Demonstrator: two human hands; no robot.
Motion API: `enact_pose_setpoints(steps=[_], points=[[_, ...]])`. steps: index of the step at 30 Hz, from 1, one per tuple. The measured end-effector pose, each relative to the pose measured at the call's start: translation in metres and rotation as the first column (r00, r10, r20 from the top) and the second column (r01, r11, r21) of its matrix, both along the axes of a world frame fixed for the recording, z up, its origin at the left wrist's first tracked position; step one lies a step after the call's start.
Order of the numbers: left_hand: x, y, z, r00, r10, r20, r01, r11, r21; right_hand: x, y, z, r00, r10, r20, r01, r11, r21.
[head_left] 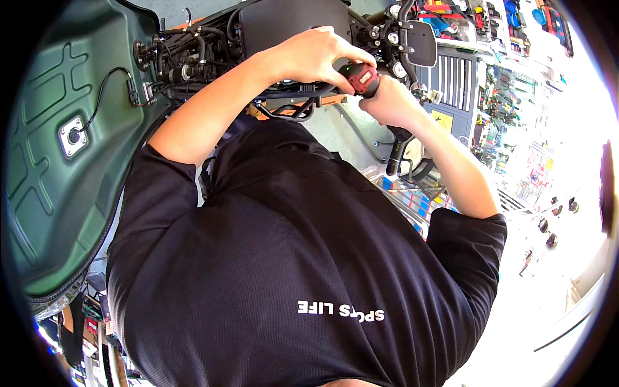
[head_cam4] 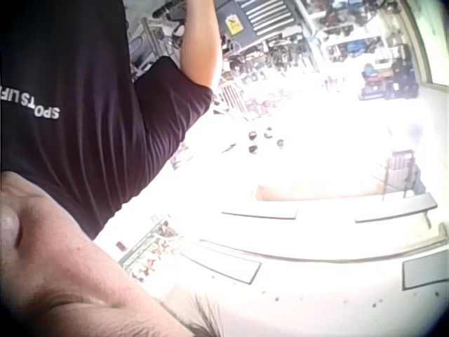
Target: The person uses a cordless impact driver to fasten screws into a black plastic cover on a motorcycle frame. The person systematically moves around the cover, securing multiple fasteners to attach the component to the bike.
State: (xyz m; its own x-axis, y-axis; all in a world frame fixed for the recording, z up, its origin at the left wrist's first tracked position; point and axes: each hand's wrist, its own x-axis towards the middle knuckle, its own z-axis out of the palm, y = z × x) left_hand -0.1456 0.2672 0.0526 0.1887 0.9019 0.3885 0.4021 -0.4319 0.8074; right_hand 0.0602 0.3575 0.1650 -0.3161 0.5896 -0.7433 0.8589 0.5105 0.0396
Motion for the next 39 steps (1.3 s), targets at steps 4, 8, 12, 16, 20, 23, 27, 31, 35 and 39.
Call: enact_pose_setpoints(steps=[4, 8, 12, 16, 20, 23, 27, 31, 35, 39], points=[[0.001, 0.001, -0.005, 1.000, 0.005, 0.017, -0.005, 1.000, 0.008, -0.001, -0.001, -0.001, 0.999, 0.007, -0.049, -0.007, 1.000, -0.009], [0.001, 0.001, -0.007, 0.999, 0.004, 0.033, -0.004, 1.000, 0.011, 0.001, 0.000, -0.005, 0.999, -0.006, -0.050, 0.005, 1.000, -0.012], [-0.001, -0.001, 0.001, 1.000, -0.012, 0.008, 0.012, 1.000, -0.014, 0.007, 0.002, -0.011, 0.997, 0.002, -0.076, 0.000, 1.000, 0.019], [0.000, 0.000, -0.005, 1.000, -0.016, 0.000, 0.016, 1.000, -0.004, 0.009, 0.002, -0.014, 0.992, 0.053, -0.111, -0.048, 0.998, 0.043], [0.001, 0.001, -0.007, 1.000, -0.021, 0.002, 0.021, 1.000, 0.004, 0.005, 0.000, -0.011, 0.994, 0.043, -0.104, -0.040, 0.999, 0.033], [0.001, 0.001, -0.005, 0.999, -0.034, -0.011, 0.034, 0.999, -0.031, 0.011, 0.004, -0.017, 0.994, 0.049, -0.100, -0.047, 0.998, 0.029], [0.000, 0.001, -0.007, 0.999, -0.034, -0.019, 0.034, 0.999, -0.019, 0.005, 0.002, -0.012, 0.998, 0.035, -0.056, -0.034, 0.999, 0.016], [0.001, -0.002, -0.007, 0.999, -0.031, -0.026, 0.030, 0.999, -0.022, -0.010, -0.003, 0.004, 0.998, 0.060, 0.026, -0.060, 0.998, 0.003], [0.001, -0.002, -0.008, 0.999, -0.023, -0.037, 0.023, 0.999, -0.022, 0.002, -0.002, -0.004, 0.979, 0.160, -0.130, -0.148, 0.984, 0.095], [0.001, -0.004, -0.007, 1.000, -0.024, -0.007, 0.024, 1.000, -0.020, -0.003, -0.001, -0.001, 0.991, 0.115, -0.072, -0.112, 0.993, 0.049]])
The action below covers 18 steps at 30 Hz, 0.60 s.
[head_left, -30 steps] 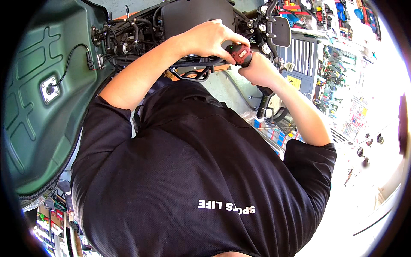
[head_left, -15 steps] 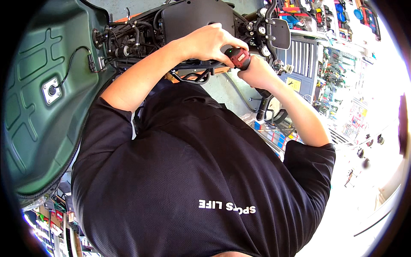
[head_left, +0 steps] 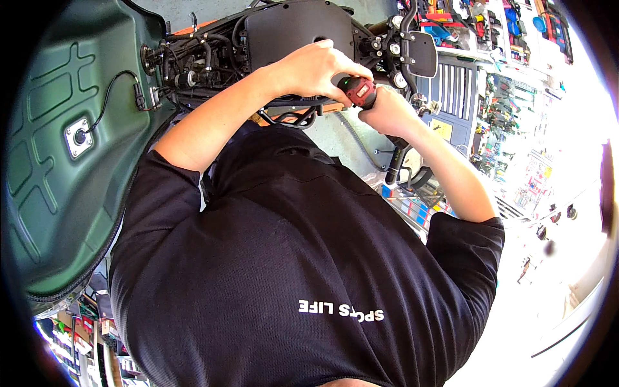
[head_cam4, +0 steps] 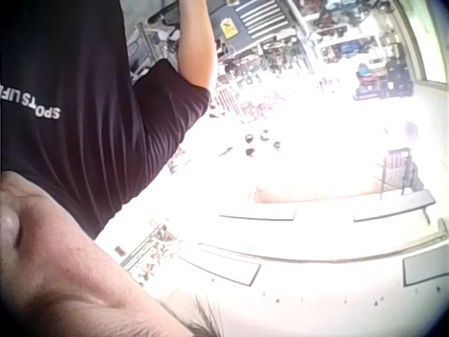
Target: The person uses a cordless impact driver to fasten screws into a black plastic cover on a motorcycle frame. The person systematically moves around the cover, securing multiple fasteners to attach the component to the bike.
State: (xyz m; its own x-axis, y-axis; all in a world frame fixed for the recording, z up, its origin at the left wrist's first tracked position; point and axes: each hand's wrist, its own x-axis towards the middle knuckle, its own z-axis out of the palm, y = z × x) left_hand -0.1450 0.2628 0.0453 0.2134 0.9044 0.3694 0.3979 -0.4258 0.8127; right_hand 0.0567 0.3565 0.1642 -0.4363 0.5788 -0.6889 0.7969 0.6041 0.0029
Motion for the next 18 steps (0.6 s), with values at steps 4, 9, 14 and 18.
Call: enact_pose_setpoints(steps=[4, 9, 14, 18], points=[[0.002, -0.001, -0.003, 1.000, 0.001, 0.004, -0.001, 1.000, -0.031, 0.003, 0.000, -0.002, 0.998, 0.057, -0.004, -0.056, 0.998, 0.021], [0.007, -0.006, -0.004, 1.000, 0.018, -0.006, -0.018, 0.999, 0.035, 0.001, -0.001, 0.003, 0.997, 0.060, 0.038, -0.061, 0.998, 0.011], [0.012, -0.010, -0.009, 0.997, 0.070, -0.034, -0.068, 0.996, 0.054, 0.006, 0.001, 0.000, 0.997, 0.077, 0.016, -0.077, 0.997, 0.007], [0.013, -0.013, -0.004, 0.997, 0.077, -0.025, -0.076, 0.996, 0.056, -0.001, 0.001, 0.005, 0.992, 0.107, 0.067, -0.105, 0.994, -0.023]])
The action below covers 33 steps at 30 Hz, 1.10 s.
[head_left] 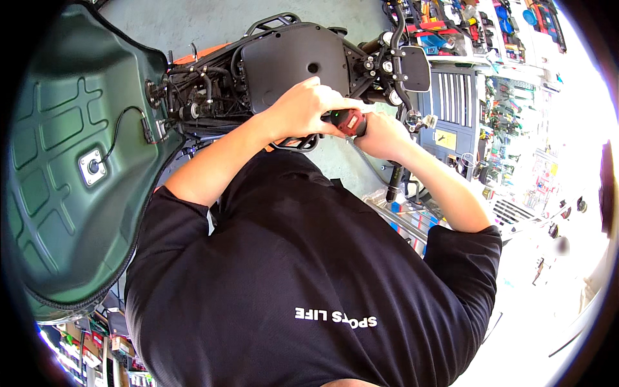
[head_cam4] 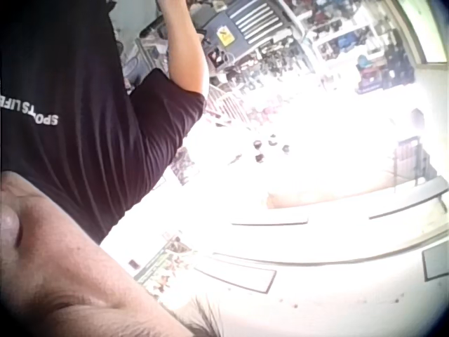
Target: The person uses a cordless impact driver to fasten screws into a black plastic cover on a motorcycle frame. The person systematically moves around the cover, securing multiple fasteners to attach the component to the bike.
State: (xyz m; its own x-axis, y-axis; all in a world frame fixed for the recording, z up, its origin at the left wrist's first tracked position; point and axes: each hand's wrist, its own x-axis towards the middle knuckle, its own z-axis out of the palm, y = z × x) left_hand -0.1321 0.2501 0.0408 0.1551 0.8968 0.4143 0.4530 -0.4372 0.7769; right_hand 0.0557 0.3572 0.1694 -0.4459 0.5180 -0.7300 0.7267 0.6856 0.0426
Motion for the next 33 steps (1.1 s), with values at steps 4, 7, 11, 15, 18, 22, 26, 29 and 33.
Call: enact_pose_setpoints(steps=[4, 7, 11, 15, 18, 22, 26, 29, 33], points=[[0.001, 0.002, -0.006, 1.000, 0.009, 0.014, -0.009, 1.000, 0.030, 0.002, 0.001, -0.002, 1.000, -0.020, -0.011, 0.020, 1.000, -0.002], [-0.001, 0.002, -0.002, 1.000, 0.006, -0.005, -0.006, 1.000, 0.022, 0.004, 0.002, -0.001, 0.999, -0.013, -0.048, 0.013, 1.000, 0.000], [0.001, -0.002, 0.002, 0.999, 0.035, -0.017, -0.035, 0.999, 0.029, 0.006, 0.003, -0.002, 0.999, 0.011, -0.042, -0.010, 0.999, 0.032], [0.003, -0.015, 0.000, 0.996, 0.068, 0.056, -0.065, 0.997, -0.047, 0.000, -0.001, 0.010, 1.000, 0.014, 0.011, -0.014, 0.999, 0.036], [0.005, -0.034, -0.046, 0.980, 0.193, -0.043, -0.196, 0.975, -0.102, 0.001, -0.006, 0.026, 1.000, -0.014, -0.024, 0.015, 0.999, 0.049], [-0.003, -0.080, -0.116, 0.848, 0.287, -0.446, -0.409, 0.890, -0.204, 0.009, -0.003, 0.055, 0.990, -0.142, -0.009, 0.142, 0.989, 0.044], [-0.011, -0.112, -0.136, 0.841, 0.094, -0.532, -0.310, 0.890, -0.333, 0.034, 0.006, 0.058, 0.777, -0.584, -0.234, 0.490, 0.795, -0.357], [-0.012, -0.122, -0.153, 0.859, 0.178, -0.480, -0.367, 0.868, -0.334, 0.048, 0.001, 0.040, 0.601, -0.710, -0.367, 0.528, 0.697, -0.485], [-0.018, -0.113, -0.151, 0.844, 0.192, -0.501, -0.398, 0.851, -0.344, 0.061, -0.015, 0.023, 0.347, -0.825, -0.446, 0.565, 0.564, -0.602]])
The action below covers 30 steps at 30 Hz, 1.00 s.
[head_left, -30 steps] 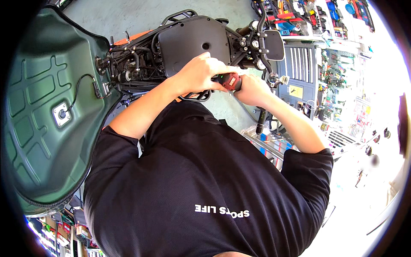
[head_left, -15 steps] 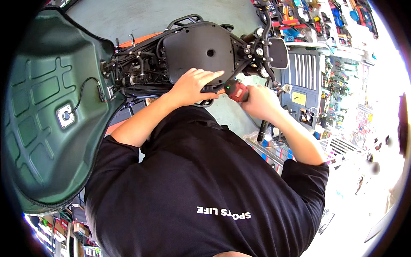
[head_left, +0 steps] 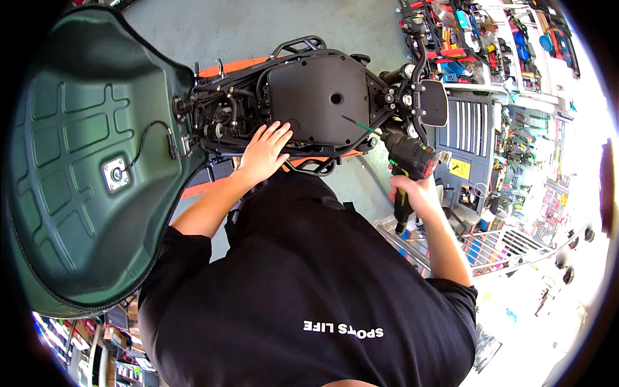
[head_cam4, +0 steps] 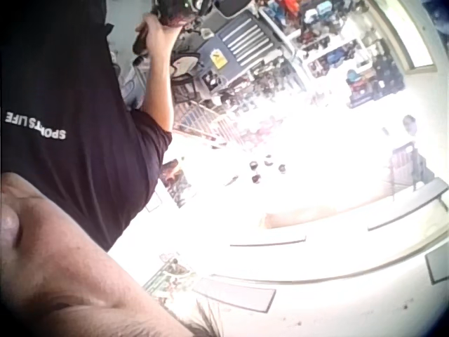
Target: The person uses a cordless impact driver to fasten screws into a black plastic cover on a motorcycle frame. The person systematically moves around the cover, securing multiple fasteners to attach the component to the bike.
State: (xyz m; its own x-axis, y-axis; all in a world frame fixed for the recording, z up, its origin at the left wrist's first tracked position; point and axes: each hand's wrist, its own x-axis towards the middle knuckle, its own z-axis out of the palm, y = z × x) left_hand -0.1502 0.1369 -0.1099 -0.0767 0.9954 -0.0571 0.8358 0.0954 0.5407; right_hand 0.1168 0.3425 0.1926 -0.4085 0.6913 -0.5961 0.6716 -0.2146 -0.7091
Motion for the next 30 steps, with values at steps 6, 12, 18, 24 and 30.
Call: enact_pose_setpoints(steps=[6, 12, 18, 24, 30], points=[[0.002, 0.030, 0.006, 0.994, 0.107, -0.036, -0.102, 0.988, 0.112, 0.038, -0.035, -0.032, 0.999, 0.039, -0.026, -0.039, 0.999, -0.001], [0.001, 0.022, 0.001, 0.994, 0.111, -0.022, -0.109, 0.992, 0.068, 0.072, -0.068, -0.052, 0.996, 0.053, -0.066, -0.055, 0.998, -0.032], [-0.002, 0.076, 0.028, 0.971, 0.239, 0.017, -0.236, 0.938, 0.256, 0.091, -0.077, -0.063, 0.991, 0.051, -0.126, -0.044, 0.997, 0.061], [0.001, 0.188, 0.040, 0.974, 0.197, -0.112, -0.159, 0.946, 0.284, 0.093, -0.067, -0.062, 0.988, 0.028, -0.149, -0.017, 0.997, 0.077], [0.001, 0.219, 0.012, 0.924, 0.161, -0.347, -0.090, 0.973, 0.213, 0.091, -0.037, -0.036, 0.984, 0.055, -0.169, -0.012, 0.970, 0.244]])
